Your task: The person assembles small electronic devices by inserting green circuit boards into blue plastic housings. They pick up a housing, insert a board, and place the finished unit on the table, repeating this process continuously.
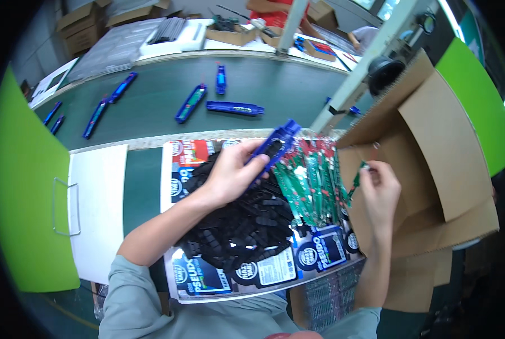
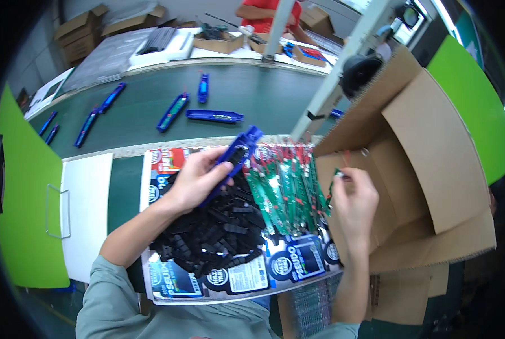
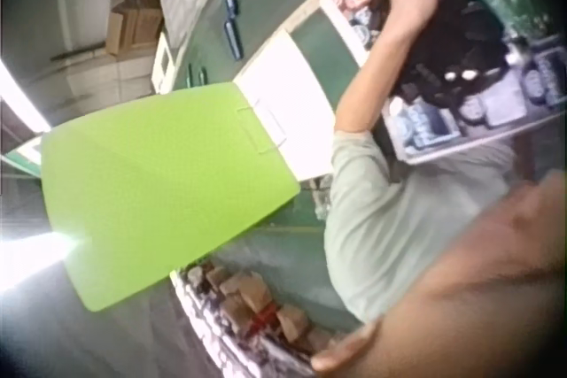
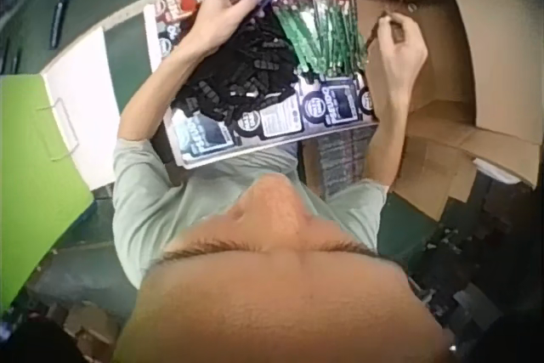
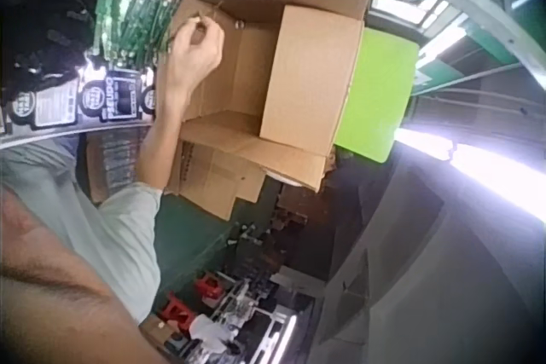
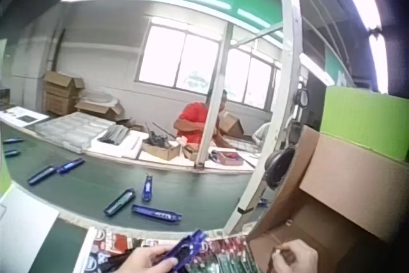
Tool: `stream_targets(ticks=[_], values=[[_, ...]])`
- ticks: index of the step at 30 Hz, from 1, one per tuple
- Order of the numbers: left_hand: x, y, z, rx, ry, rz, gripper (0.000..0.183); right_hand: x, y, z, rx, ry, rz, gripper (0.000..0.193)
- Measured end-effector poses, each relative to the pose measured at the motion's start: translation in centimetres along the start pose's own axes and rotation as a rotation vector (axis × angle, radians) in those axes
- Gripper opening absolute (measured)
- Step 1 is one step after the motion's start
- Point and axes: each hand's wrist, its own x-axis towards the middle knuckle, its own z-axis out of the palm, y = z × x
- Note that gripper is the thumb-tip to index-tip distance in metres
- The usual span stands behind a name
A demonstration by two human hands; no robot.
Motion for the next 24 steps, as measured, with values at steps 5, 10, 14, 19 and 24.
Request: stream_targets(ticks=[5, 10, 14, 19, 24], values=[[-0.4, 0.5, 0.1, -0.074, -0.041, -0.032, 0.040, 0.7, -8.1, -0.7, 0.437, 0.043, -0.068, 0.019], [-1.0, 1.0, 0.9, -0.210, -0.045, -0.020, 0.044, 1.4, -11.5, 1.5, 0.787, -0.056, -0.001, 0.026], [-1.0, 0.8, 1.4, -0.266, -0.025, 0.026, 0.043, 1.2, -12.0, 3.8, 0.845, -0.107, -0.001, 0.027], [-1.0, 0.3, 1.4, -0.247, -0.012, 0.060, 0.043, 0.2, -12.6, 5.7, 0.840, -0.098, -0.028, 0.026], [-1.3, 1.1, 1.3, -0.270, -0.019, 0.088, 0.043, -0.5, -13.0, 6.6, 0.825, -0.166, -0.027, 0.022]])
